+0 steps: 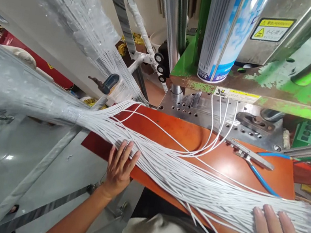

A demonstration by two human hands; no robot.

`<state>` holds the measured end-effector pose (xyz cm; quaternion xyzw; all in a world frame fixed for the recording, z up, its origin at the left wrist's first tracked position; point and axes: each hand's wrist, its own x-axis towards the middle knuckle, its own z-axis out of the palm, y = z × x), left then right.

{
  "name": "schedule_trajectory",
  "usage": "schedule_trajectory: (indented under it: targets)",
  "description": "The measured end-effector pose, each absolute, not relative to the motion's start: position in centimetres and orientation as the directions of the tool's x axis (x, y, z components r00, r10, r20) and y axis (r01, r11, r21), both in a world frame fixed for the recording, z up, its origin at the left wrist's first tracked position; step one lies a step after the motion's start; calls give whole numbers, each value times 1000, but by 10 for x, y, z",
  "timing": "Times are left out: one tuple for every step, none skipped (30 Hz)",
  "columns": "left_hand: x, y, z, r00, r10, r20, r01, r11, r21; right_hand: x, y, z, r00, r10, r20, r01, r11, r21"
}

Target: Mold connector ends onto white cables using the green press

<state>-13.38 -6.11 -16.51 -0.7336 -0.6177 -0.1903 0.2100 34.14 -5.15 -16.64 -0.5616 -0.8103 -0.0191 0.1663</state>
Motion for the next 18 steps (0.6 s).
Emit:
schedule_trajectory:
  targets:
    - [-133,-61,-166,165,828,536,986,-153,-66,336,-51,-162,-330,895,301,919,377,-113]
    - [-133,-61,-166,166,833,528,986,-157,-62,331,-51,-157,-338,892,299,920,380,-93]
    - [-133,-61,-166,167,835,525,985,-160,-58,327,-51,-153,-342,895,288,921,380,-87]
    - [-133,-61,-166,169,837,521,985,-164,-56,324,-52,-150,-344,898,274,921,380,-90]
    - [-134,-62,-165,175,840,514,984,-172,-54,324,-53,-148,-349,900,261,918,384,-98]
    - [-136,-63,-163,193,842,504,980,-191,-56,325,-53,-147,-362,898,252,912,397,-105]
    - [-139,-64,-160,225,842,490,973,-224,-61,330,-53,-147,-378,892,249,903,414,-114]
    - [-144,-65,-157,271,838,474,960,-271,-69,337,-52,-148,-396,883,253,891,436,-128]
    - [-149,-67,-153,326,827,458,942,-326,-81,345,-49,-148,-416,872,259,874,462,-150]
    - [-154,-69,-149,381,808,450,920,-380,-95,354,-43,-148,-439,858,268,852,492,-179]
    - [-160,-71,-145,427,784,451,898,-425,-112,363,-35,-146,-462,844,274,826,521,-214]
    - [-164,-72,-140,462,758,461,880,-457,-131,370,-25,-143,-481,831,280,798,547,-252]
    - [-168,-74,-134,486,734,475,866,-477,-148,373,-13,-138,-498,822,276,772,565,-290]
    - [-169,-75,-128,505,718,478,854,-494,-160,372,1,-131,-506,822,262,754,569,-328]
    - [-167,-74,-122,528,710,466,840,-519,-160,367,16,-123,-507,830,234,746,558,-364]
    - [-162,-73,-115,553,708,440,821,-553,-143,356,32,-114,-503,843,192,746,535,-396]
    - [-153,-70,-108,571,712,409,804,-586,-102,342,47,-105,-484,864,137,755,492,-433]
    - [-140,-65,-101,573,724,384,794,-606,-42,324,60,-95,-499,865,44,758,461,-461]
